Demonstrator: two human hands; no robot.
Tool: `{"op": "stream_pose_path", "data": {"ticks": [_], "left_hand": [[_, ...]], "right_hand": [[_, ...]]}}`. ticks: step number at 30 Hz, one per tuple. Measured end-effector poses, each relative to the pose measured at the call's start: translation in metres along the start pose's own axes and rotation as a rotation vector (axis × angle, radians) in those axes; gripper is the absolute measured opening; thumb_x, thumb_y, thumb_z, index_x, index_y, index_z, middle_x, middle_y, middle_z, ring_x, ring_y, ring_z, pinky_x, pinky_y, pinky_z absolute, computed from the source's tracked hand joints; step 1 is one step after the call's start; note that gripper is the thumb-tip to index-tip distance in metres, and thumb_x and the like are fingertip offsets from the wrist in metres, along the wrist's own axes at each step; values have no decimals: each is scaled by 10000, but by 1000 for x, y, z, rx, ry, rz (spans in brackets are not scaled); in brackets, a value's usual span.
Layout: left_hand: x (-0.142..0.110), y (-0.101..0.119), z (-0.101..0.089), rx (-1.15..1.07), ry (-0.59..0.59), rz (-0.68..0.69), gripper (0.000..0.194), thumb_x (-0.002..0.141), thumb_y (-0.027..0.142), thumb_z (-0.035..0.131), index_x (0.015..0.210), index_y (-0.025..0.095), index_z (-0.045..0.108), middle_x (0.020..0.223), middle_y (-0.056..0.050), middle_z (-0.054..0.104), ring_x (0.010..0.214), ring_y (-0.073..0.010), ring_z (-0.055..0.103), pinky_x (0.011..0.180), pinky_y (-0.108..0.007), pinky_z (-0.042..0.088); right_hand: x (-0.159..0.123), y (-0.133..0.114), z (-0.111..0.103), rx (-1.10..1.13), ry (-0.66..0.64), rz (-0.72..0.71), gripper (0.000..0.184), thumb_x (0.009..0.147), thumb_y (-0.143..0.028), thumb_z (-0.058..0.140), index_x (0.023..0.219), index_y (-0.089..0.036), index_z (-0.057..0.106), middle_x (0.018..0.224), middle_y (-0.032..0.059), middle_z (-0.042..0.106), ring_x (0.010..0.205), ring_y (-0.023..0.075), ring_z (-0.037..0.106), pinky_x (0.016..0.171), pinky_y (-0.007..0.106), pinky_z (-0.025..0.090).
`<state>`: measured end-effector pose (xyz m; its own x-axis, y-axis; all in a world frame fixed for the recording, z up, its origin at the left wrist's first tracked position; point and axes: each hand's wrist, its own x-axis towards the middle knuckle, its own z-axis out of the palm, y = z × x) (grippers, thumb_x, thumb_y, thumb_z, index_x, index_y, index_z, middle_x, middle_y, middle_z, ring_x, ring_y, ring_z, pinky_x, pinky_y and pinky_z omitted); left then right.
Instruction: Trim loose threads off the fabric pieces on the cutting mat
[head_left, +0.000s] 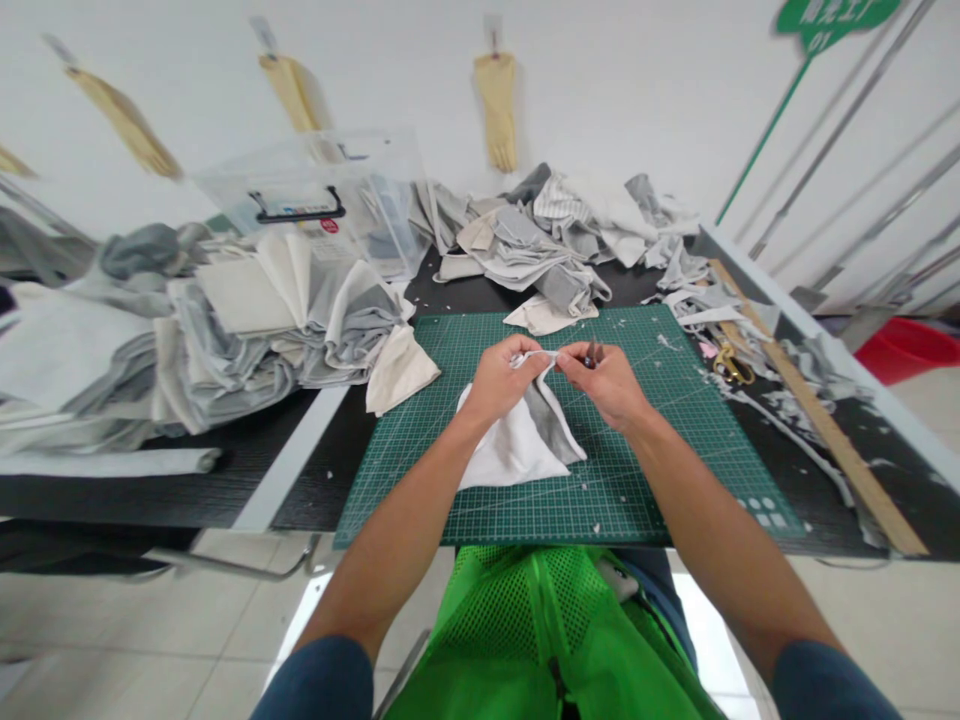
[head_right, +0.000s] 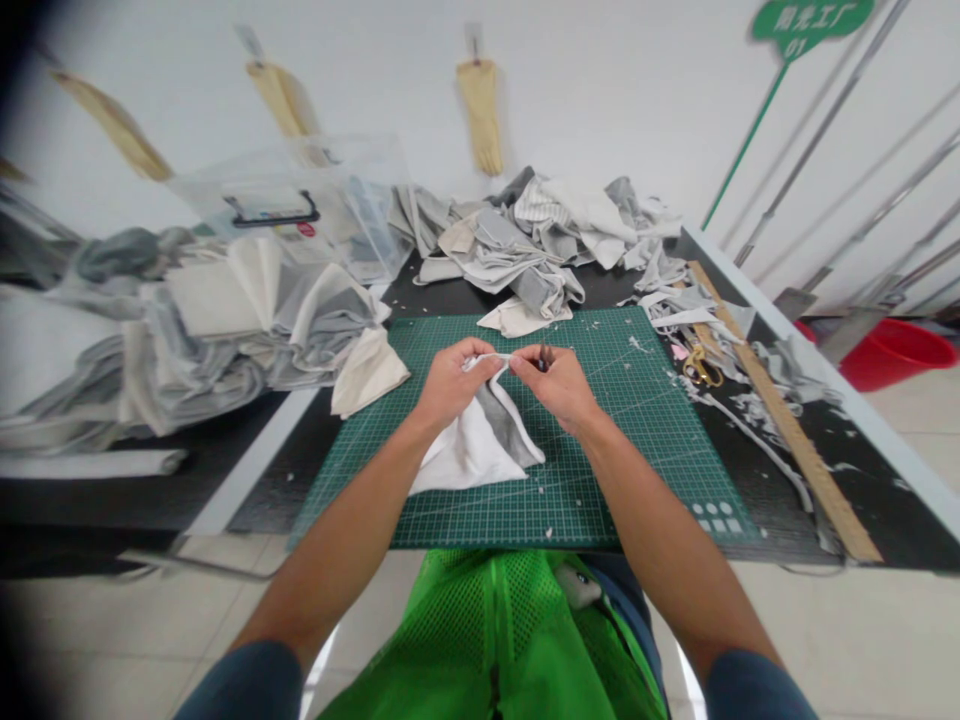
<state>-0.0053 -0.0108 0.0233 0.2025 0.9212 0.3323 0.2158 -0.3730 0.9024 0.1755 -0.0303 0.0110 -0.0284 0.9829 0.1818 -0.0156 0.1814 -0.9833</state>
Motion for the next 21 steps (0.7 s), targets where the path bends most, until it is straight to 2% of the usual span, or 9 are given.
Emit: {"op": "stream_pose_path", "data": {"ticks": [9,15,17,21], "left_hand": [[0,-1,1,11,18,12,212,816,391,701,809,181,671,777,-7,667,754,-156,571,741,-287,460],[1,-2,0,6,40,8,216,824,391,696,797,179,668,778,-10,666,752,-154,566,751,-286,456],[1,-3,-1,7,35,8,224,830,401,688,804,180,669,784,-14,671,765,-160,574,763,-289,462],[2,-5,-2,-5,-9,28,255,851,432,673,858,177,690,833,-26,696,814,-173,603,805,-295,477]], "right_hand": [[0,-2,-2,95,2,16,285,732,-441,792,681,-196,657,651,8,587,568,113,424,494,260,266],[1,-3,-5,136,32,-12,348,769,-466,759,619,-202,590,629,5,539,549,108,405,474,256,234],[0,-4,-4,95,37,-37,380,808,-538,732,663,-204,624,619,1,529,544,109,400,478,260,251],[-3,-6,2,-7,29,-126,397,798,-578,761,973,-222,734,773,18,659,633,134,501,565,273,374]]}}
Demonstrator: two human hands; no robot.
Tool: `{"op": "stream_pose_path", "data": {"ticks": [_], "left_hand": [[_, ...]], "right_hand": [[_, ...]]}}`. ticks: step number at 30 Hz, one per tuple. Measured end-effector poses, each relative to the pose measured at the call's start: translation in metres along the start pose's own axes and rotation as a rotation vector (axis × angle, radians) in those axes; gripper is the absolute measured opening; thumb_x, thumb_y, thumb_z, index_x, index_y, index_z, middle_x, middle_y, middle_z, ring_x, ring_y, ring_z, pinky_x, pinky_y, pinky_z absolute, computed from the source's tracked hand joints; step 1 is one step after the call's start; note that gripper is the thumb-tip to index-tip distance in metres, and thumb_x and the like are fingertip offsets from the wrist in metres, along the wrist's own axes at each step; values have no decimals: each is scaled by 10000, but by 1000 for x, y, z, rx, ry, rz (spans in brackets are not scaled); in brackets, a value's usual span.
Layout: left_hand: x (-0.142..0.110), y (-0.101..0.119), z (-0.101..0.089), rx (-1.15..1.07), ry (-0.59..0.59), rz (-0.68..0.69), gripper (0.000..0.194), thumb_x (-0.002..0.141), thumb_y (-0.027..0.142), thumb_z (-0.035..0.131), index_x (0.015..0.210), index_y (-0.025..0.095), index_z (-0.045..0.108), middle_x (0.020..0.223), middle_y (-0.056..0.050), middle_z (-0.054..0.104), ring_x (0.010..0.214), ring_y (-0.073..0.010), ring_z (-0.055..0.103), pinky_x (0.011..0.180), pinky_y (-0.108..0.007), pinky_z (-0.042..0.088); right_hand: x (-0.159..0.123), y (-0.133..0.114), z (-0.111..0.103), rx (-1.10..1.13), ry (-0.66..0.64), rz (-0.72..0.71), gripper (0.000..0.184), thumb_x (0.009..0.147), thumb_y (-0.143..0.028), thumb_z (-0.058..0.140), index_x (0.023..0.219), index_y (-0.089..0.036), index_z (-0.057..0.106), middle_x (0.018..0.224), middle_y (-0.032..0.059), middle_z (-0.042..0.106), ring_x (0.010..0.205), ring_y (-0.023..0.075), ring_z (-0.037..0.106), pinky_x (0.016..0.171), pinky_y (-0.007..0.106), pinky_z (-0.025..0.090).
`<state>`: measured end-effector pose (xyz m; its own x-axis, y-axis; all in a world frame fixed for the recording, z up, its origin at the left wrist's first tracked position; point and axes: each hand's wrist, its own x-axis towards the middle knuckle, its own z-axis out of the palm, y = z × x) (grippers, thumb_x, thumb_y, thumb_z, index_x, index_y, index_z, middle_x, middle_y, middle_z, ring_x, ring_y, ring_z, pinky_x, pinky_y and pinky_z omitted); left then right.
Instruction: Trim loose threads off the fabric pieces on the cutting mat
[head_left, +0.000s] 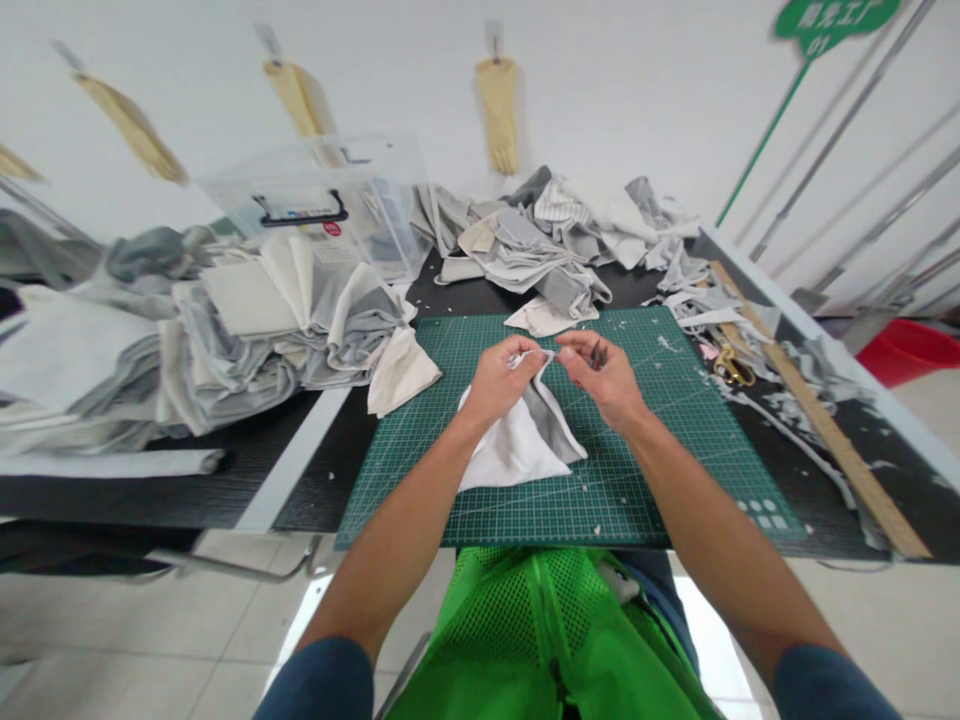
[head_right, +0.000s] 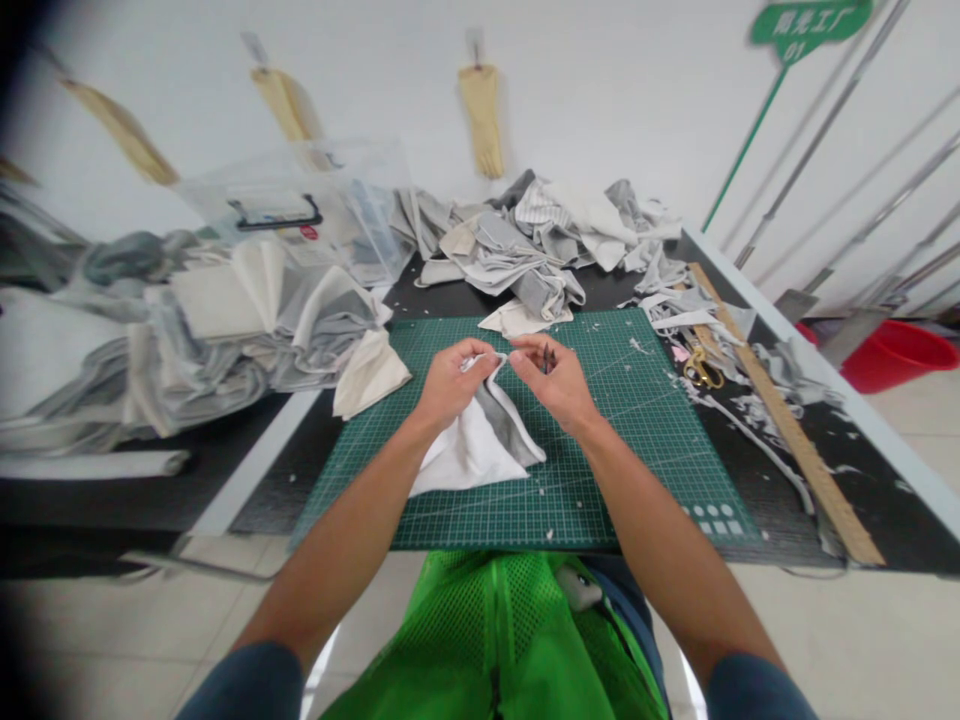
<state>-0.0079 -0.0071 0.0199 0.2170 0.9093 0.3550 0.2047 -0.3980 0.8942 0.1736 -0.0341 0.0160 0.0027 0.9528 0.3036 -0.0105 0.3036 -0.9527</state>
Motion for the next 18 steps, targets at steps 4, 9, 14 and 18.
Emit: {"op": "stream_pose_path", "data": {"ticks": [4,9,14,18], "left_hand": [[0,-4,0,-8,-49,31,260,878,433,660,910,181,715,887,-31,715,860,-179,621,841,-298,476],[1,-9,1,-128,-91,-1,267,883,448,672,870,182,690,819,-13,668,788,-157,582,789,-280,456],[1,-11,2,-341,-167,-113,378,842,561,705,889,189,659,783,-13,639,730,-151,561,721,-275,451],[2,-10,1,-428,-147,-172,459,773,622,750,872,189,637,800,-23,640,722,-150,558,693,-274,449]], "right_hand": [[-1,2,3,-83,17,-53,352,798,-548,772,885,-208,763,854,45,714,722,166,561,660,307,432],[0,4,0,-23,84,-51,357,846,-568,719,910,-217,706,766,15,637,622,130,479,588,287,390],[-1,1,-1,74,21,-48,414,856,-518,705,1157,-273,561,1046,28,659,716,133,547,648,275,446],[1,6,-2,-77,-38,-67,318,900,-403,643,1168,-252,564,1158,55,662,776,146,582,745,305,482]]}}
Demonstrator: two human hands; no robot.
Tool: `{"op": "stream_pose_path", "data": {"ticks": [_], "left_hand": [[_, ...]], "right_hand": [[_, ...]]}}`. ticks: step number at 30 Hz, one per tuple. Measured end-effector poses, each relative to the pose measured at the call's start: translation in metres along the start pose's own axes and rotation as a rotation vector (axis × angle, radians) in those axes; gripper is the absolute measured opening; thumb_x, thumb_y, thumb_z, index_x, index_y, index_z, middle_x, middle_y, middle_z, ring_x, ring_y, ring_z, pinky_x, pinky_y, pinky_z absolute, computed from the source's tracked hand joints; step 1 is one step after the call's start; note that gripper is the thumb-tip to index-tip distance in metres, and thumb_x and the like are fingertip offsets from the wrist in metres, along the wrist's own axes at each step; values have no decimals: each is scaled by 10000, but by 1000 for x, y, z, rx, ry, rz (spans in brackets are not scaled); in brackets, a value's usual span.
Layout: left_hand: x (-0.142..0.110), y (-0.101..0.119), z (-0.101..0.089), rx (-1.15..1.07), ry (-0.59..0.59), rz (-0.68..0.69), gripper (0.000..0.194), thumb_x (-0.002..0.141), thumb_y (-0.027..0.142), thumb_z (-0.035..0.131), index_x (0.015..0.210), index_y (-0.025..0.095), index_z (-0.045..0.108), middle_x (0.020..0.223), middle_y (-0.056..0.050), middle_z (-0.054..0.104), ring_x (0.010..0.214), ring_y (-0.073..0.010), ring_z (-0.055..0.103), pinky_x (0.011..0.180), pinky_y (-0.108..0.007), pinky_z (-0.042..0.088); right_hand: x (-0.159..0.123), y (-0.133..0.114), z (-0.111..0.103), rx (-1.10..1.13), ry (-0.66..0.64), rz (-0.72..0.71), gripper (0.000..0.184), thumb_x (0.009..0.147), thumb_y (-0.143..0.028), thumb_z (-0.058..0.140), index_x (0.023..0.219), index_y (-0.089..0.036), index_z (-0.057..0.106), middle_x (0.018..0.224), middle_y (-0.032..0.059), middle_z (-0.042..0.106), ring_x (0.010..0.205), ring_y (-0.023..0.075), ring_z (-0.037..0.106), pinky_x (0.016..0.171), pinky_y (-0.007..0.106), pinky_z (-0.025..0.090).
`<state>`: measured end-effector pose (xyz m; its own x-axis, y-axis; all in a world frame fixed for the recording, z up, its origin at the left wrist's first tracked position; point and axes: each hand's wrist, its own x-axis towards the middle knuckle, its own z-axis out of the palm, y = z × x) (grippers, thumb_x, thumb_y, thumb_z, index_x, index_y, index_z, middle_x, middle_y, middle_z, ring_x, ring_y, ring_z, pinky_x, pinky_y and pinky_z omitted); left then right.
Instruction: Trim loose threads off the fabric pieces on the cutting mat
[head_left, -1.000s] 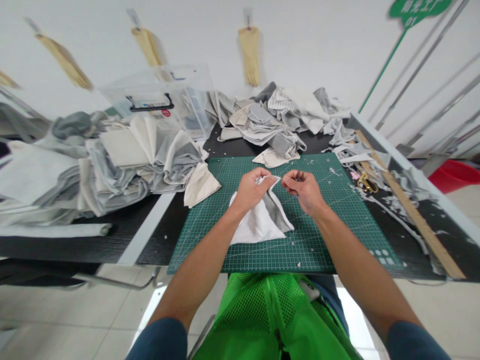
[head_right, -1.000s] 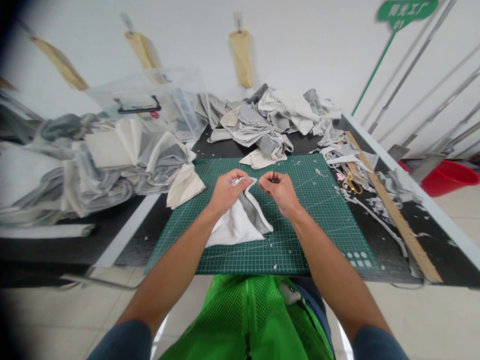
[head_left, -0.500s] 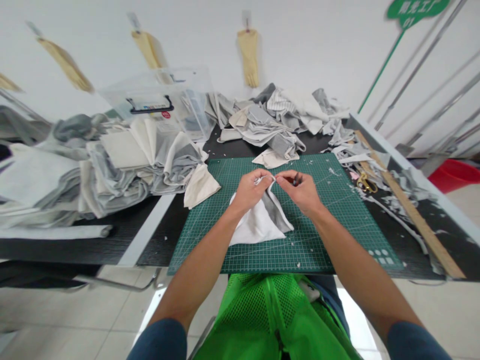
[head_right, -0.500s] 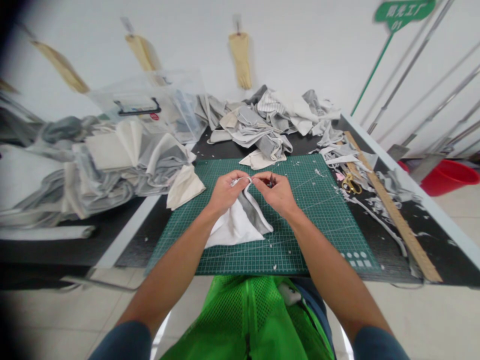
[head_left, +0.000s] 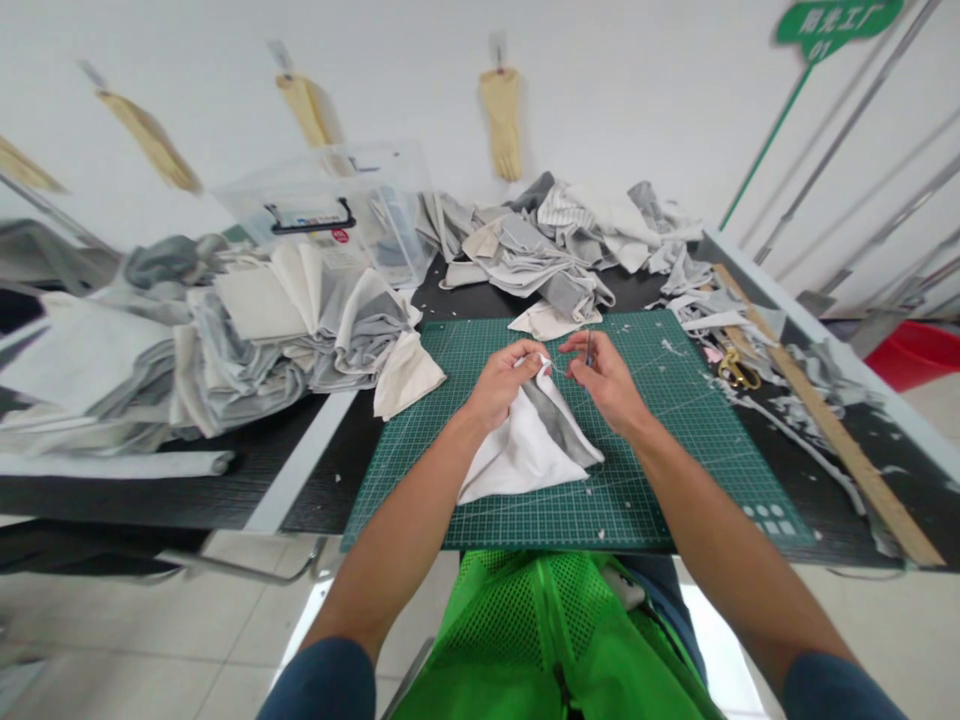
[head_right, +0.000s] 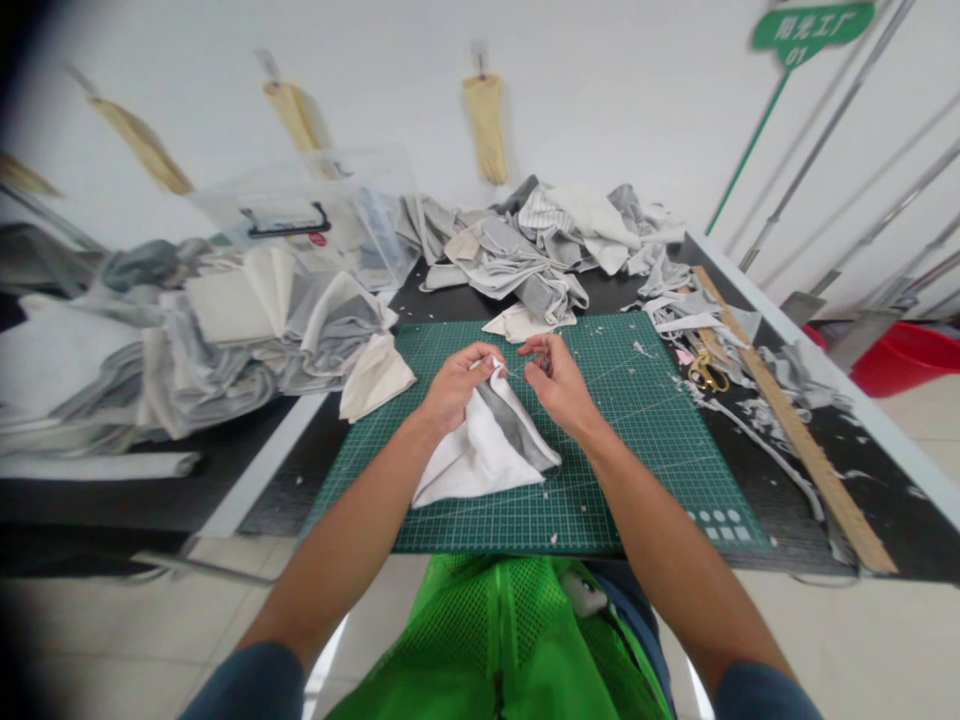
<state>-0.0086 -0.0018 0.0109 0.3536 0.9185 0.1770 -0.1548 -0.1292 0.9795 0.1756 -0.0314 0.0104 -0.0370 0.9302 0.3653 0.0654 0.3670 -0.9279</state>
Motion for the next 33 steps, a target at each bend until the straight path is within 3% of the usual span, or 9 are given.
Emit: {"op": "stream_pose_path", "data": {"ticks": [5,9,13,19,24,33], "left_hand": [[2,0,-1,-164,23,-64,400,761,533,794,857,190,613,771,6,608,641,-111,507,619,-239,413],[1,0,0,-248,46,-88,341,778,455,798,805,167,617,743,15,585,611,-87,491,578,-210,376],[1,0,1,-256,82,-89,323,795,423,790,747,153,619,726,12,581,608,-84,495,577,-202,383],[2,0,1,-265,98,-84,314,793,395,797,714,152,614,701,17,575,596,-80,491,571,-196,390],[2,-1,1,-314,68,-100,302,801,392,795,738,153,622,704,7,604,612,-91,533,608,-206,426],[3,-8,2,-365,28,-99,314,765,398,837,865,156,663,729,7,641,637,-103,577,646,-218,447]], "right_hand": [[7,18,-4,-393,10,-109,378,930,-361,603,1275,-210,629,1166,115,699,940,230,645,894,396,503],[7,26,-8,-541,-2,-186,479,931,-373,623,1374,-190,615,1148,129,732,970,261,685,910,413,527],[4,22,-7,-587,-50,-224,519,940,-387,632,1425,-207,584,1201,118,740,1003,268,707,895,395,546],[3,13,-4,-594,-107,-332,380,983,-389,572,1313,-218,653,1128,101,742,967,249,693,873,374,547],[2,12,-1,-562,-120,-434,383,1004,-359,547,1346,-210,630,1104,112,723,965,233,670,891,376,537],[0,2,0,-526,-144,-450,313,1006,-336,558,1278,-223,663,1071,93,725,957,219,666,874,354,529]]}}
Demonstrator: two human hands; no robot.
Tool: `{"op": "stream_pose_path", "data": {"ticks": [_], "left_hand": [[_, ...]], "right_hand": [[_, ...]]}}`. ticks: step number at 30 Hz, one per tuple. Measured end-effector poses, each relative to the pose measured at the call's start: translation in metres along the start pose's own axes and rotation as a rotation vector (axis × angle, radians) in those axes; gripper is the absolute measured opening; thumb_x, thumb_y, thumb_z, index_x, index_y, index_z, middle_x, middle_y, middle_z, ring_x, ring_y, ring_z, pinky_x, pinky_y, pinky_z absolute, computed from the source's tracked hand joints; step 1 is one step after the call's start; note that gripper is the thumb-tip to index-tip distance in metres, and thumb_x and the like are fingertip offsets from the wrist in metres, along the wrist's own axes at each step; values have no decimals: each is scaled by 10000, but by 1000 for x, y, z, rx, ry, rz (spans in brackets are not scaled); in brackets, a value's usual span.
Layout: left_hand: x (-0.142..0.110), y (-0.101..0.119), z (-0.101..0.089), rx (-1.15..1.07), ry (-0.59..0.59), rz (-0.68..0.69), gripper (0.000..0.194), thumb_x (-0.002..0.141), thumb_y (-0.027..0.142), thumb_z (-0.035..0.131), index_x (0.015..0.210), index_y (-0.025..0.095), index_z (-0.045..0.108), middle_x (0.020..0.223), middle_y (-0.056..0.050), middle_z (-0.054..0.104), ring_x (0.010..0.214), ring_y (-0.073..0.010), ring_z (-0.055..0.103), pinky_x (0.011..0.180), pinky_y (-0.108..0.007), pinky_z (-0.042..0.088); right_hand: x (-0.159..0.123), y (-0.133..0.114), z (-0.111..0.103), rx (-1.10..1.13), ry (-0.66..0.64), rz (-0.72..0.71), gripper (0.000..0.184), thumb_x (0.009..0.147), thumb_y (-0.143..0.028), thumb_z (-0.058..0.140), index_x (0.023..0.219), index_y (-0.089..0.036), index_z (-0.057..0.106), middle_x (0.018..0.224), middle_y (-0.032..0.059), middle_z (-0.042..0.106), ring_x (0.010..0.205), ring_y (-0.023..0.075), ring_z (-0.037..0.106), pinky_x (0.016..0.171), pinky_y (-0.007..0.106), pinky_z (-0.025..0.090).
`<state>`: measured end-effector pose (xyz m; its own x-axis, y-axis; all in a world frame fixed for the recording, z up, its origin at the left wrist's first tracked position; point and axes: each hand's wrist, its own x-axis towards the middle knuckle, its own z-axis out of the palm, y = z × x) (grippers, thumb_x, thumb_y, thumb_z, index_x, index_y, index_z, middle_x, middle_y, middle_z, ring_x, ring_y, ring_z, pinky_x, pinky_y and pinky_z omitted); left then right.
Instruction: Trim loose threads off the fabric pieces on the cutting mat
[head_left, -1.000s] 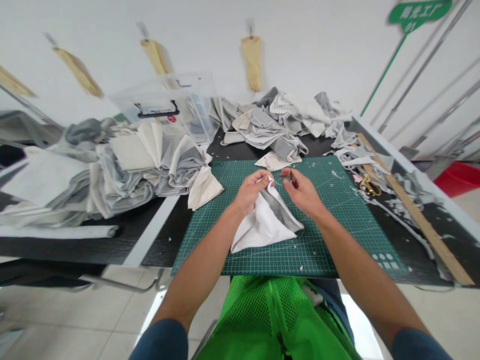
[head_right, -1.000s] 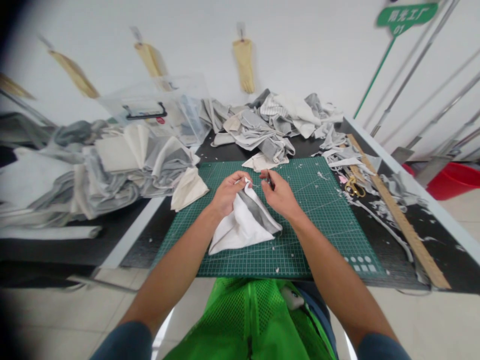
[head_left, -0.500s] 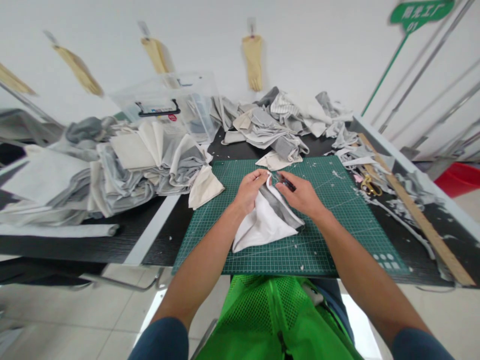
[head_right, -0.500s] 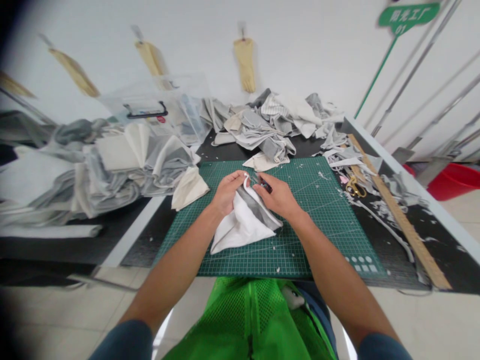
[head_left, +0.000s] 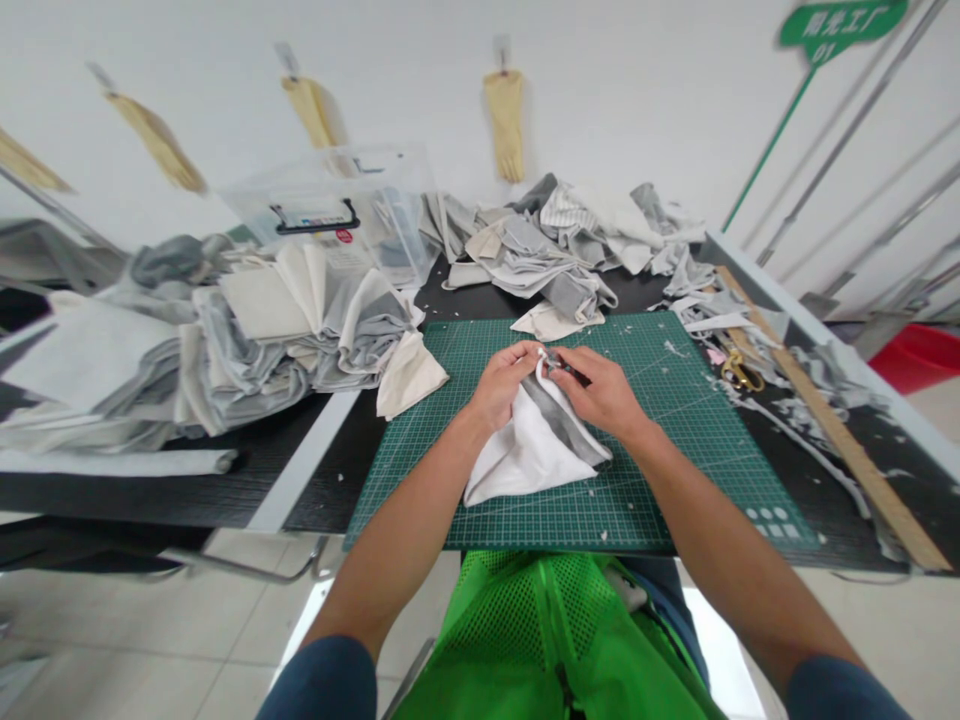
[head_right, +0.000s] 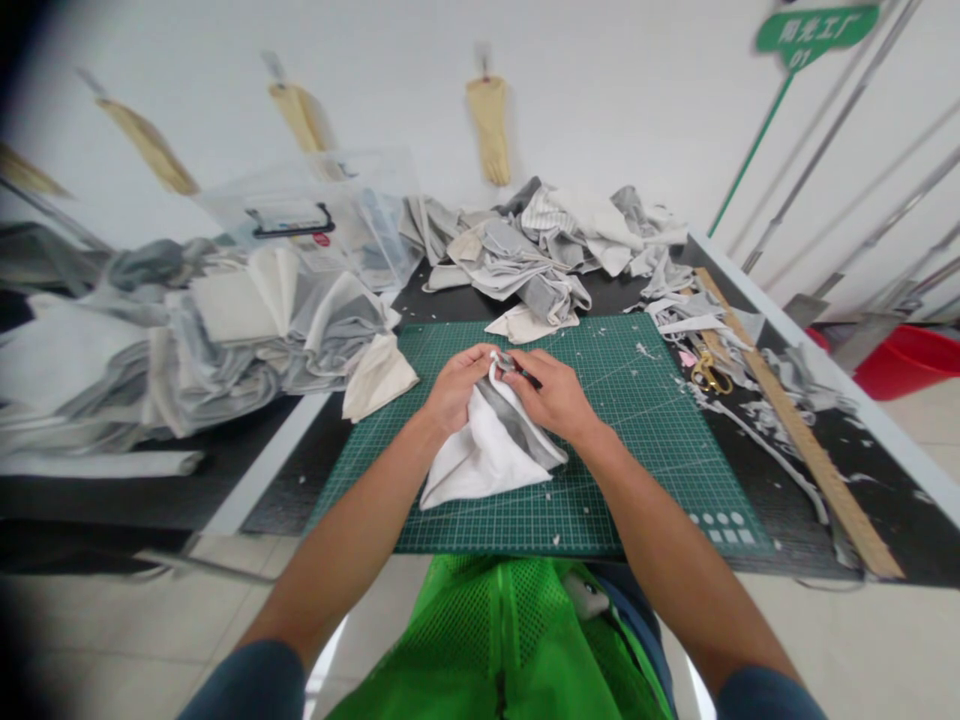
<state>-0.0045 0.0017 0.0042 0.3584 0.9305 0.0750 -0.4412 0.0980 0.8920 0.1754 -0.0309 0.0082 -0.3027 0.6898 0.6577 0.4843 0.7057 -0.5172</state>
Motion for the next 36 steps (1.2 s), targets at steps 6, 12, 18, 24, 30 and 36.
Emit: {"op": "stream_pose_path", "data": {"ticks": [6,12,18,24,30,36], "left_hand": [[-3,3,2,-26,-24,3,290,768,376,836,837,163,652,697,19,599,616,-93,543,620,-207,428],[-4,6,1,-10,-11,25,257,806,357,795,781,159,633,701,15,580,625,-90,528,616,-199,418],[-5,8,3,-12,7,28,269,793,362,805,775,159,630,686,21,571,626,-89,525,628,-198,419],[-4,2,4,-26,-2,-13,307,739,379,858,839,169,658,728,18,619,635,-94,555,642,-209,435],[-4,-1,4,-9,9,-21,347,701,390,887,866,172,673,776,11,659,671,-104,585,665,-215,447],[-5,-2,6,31,15,2,364,684,411,889,852,171,673,785,14,665,664,-100,571,653,-212,437]], "right_hand": [[-1,0,1,-14,21,7,257,981,-310,586,1194,-208,690,1009,85,714,903,214,653,830,346,525],[-3,4,1,-45,55,9,258,955,-295,610,1183,-211,694,971,79,706,866,217,644,803,356,528],[-3,2,1,-64,48,15,254,947,-304,623,1166,-203,702,975,83,704,867,217,639,795,349,523],[-1,-6,0,-26,46,27,253,970,-336,605,1173,-216,699,961,74,699,853,208,638,781,339,518],[-1,-9,-1,-17,50,30,243,968,-341,608,1158,-221,700,953,69,700,847,207,630,779,340,515],[-2,-6,-2,-30,62,15,205,958,-333,619,1097,-211,709,942,71,696,850,210,633,776,340,506]]}}
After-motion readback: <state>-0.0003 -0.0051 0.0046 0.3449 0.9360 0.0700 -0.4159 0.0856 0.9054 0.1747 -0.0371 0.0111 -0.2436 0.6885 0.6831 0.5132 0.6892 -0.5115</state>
